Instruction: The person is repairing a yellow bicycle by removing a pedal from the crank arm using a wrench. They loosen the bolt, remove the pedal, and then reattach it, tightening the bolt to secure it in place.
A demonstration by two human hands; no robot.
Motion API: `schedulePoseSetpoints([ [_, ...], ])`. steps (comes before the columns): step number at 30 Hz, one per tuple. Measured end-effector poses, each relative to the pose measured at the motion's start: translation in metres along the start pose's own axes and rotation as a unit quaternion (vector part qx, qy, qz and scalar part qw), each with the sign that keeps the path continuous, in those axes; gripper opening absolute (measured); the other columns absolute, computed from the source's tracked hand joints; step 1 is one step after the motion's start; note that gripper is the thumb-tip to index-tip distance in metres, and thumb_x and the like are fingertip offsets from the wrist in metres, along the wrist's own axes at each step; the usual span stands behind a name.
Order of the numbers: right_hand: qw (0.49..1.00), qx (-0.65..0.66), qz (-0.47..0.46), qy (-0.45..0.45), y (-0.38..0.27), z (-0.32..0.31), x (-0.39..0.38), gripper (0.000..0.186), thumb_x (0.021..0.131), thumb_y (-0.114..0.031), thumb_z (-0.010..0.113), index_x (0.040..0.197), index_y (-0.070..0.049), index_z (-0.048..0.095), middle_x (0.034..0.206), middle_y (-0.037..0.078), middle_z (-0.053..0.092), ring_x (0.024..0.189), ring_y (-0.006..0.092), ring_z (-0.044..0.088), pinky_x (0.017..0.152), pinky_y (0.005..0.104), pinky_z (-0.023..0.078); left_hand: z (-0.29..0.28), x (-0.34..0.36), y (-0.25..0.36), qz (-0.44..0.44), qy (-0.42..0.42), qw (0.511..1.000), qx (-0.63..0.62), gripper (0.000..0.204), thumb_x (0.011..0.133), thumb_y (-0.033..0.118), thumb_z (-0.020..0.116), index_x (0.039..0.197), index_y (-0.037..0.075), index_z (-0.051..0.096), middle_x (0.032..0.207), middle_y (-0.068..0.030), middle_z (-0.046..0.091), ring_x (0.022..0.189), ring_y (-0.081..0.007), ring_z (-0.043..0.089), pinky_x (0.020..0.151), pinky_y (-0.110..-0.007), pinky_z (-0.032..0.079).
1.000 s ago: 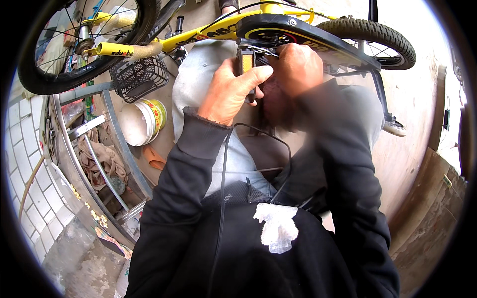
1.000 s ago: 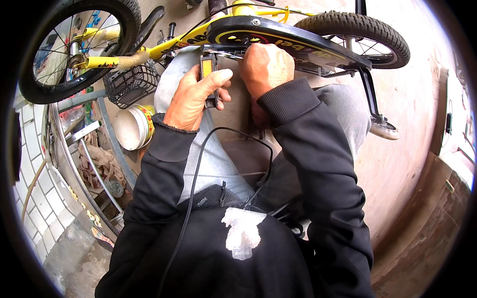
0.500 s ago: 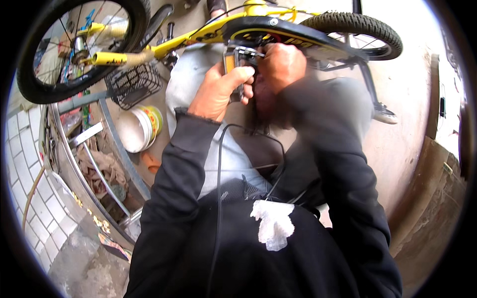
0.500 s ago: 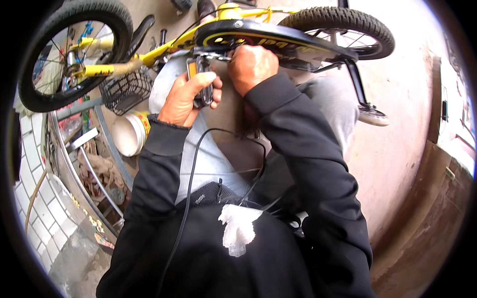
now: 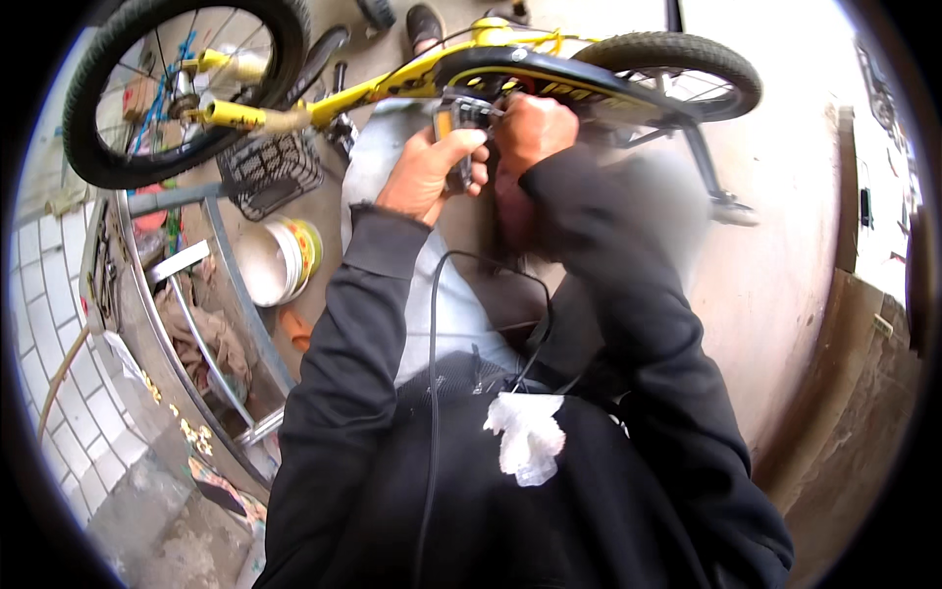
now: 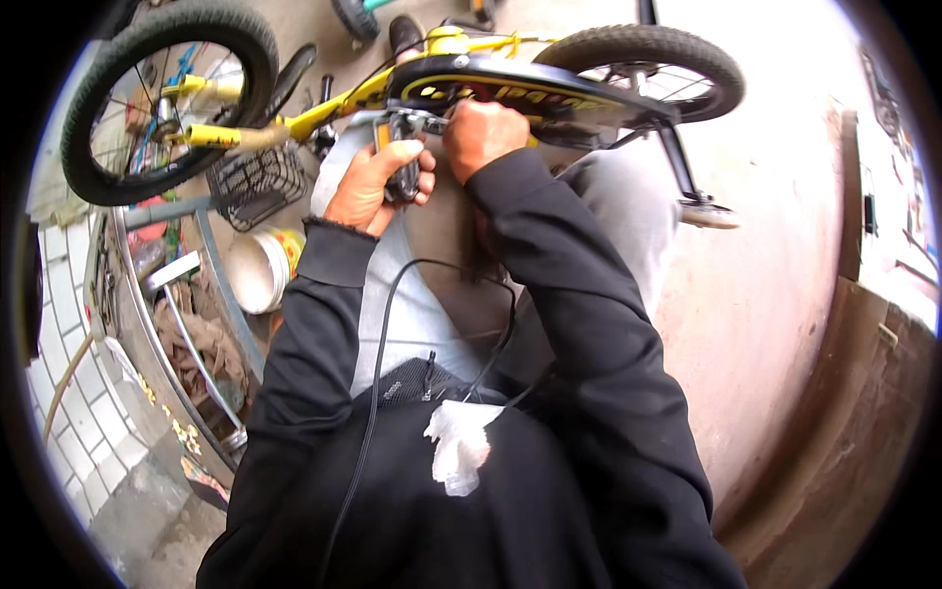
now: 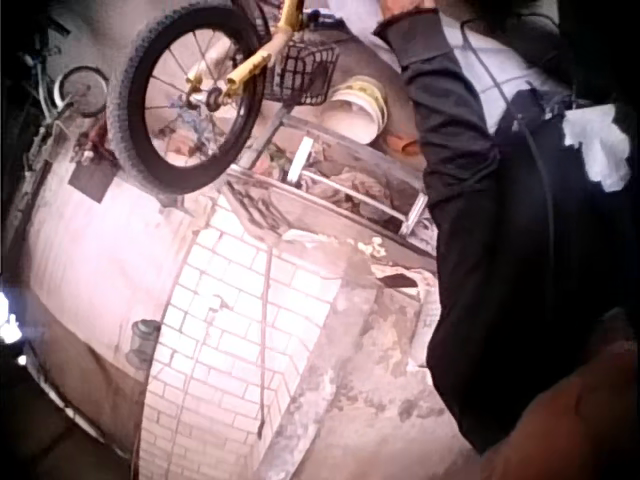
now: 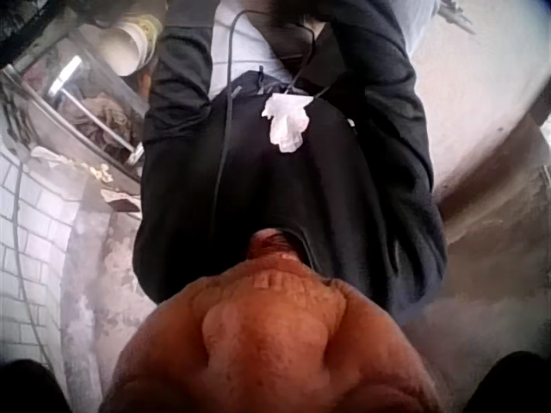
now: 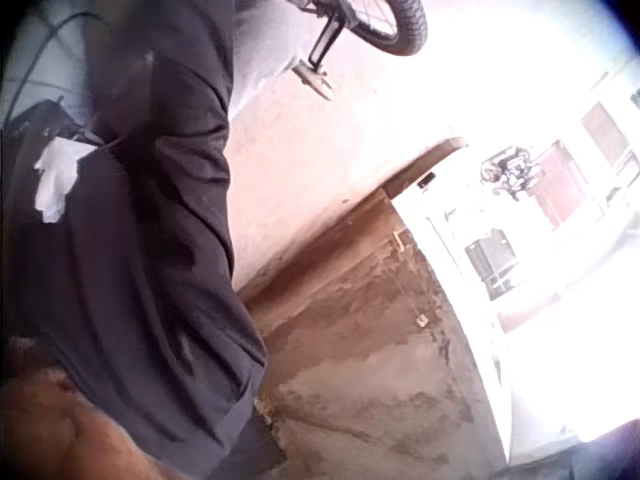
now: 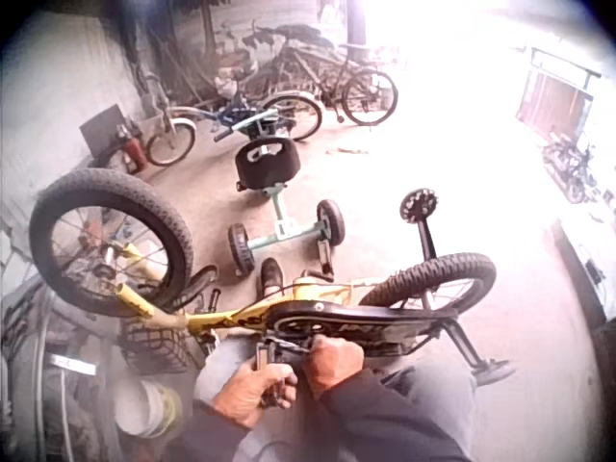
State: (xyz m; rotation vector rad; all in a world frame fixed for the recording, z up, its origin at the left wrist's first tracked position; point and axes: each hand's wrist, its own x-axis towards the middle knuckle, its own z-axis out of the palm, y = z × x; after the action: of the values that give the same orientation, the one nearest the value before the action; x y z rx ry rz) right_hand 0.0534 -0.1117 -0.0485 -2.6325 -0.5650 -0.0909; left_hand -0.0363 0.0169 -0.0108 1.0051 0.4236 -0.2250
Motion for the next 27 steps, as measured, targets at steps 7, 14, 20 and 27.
schedulePoseSetpoints([
  [7,0.997,0.017,-0.024,-0.075,0.002,-0.023,-0.002,0.02,0.075,-0.028,0.066,0.072,-0.008,0.067,0.068,0.015,0.064,0.066,0.0322,0.064,0.064,0.0417,0.051,0.004,-0.004,0.001,-0.017,0.045,0.998,0.03,0.031,0.08,0.022,0.067,0.1,0.002,0.055,0.08,-0.0065,0.059,0.063,-0.0146,0.06,0.054,-0.027,0.05],
  [14,0.993,-0.012,-0.089,-0.072,0.015,-0.014,0.008,0.018,0.075,-0.021,0.061,0.067,-0.006,0.067,0.069,0.016,0.064,0.068,0.0312,0.065,0.064,0.0396,0.051,-0.017,-0.003,0.0,-0.043,0.048,0.997,0.042,0.035,0.081,0.026,0.065,0.102,0.0,0.054,0.087,-0.0101,0.061,0.07,-0.018,0.064,0.061,-0.03,0.055],
  [20,0.996,-0.014,-0.042,-0.075,0.007,-0.046,0.014,0.022,0.065,-0.027,0.075,0.07,-0.007,0.066,0.072,0.013,0.065,0.073,0.0292,0.064,0.066,0.0399,0.05,-0.026,0.0,-0.006,-0.041,0.013,0.999,0.0,0.046,0.081,0.031,0.065,0.109,-0.003,0.051,0.096,-0.0156,0.06,0.083,-0.0241,0.064,0.068,-0.034,0.057],
  [27,0.985,0.073,-0.012,-0.158,0.005,-0.059,0.019,0.023,0.067,-0.027,0.073,0.073,-0.005,0.069,0.071,0.018,0.065,0.07,0.0319,0.066,0.067,0.0396,0.053,-0.04,0.003,-0.017,-0.014,0.004,0.998,-0.054,0.049,0.084,0.033,0.062,0.117,-0.001,0.05,0.102,-0.0152,0.06,0.089,-0.0273,0.064,0.077,-0.039,0.054],
])
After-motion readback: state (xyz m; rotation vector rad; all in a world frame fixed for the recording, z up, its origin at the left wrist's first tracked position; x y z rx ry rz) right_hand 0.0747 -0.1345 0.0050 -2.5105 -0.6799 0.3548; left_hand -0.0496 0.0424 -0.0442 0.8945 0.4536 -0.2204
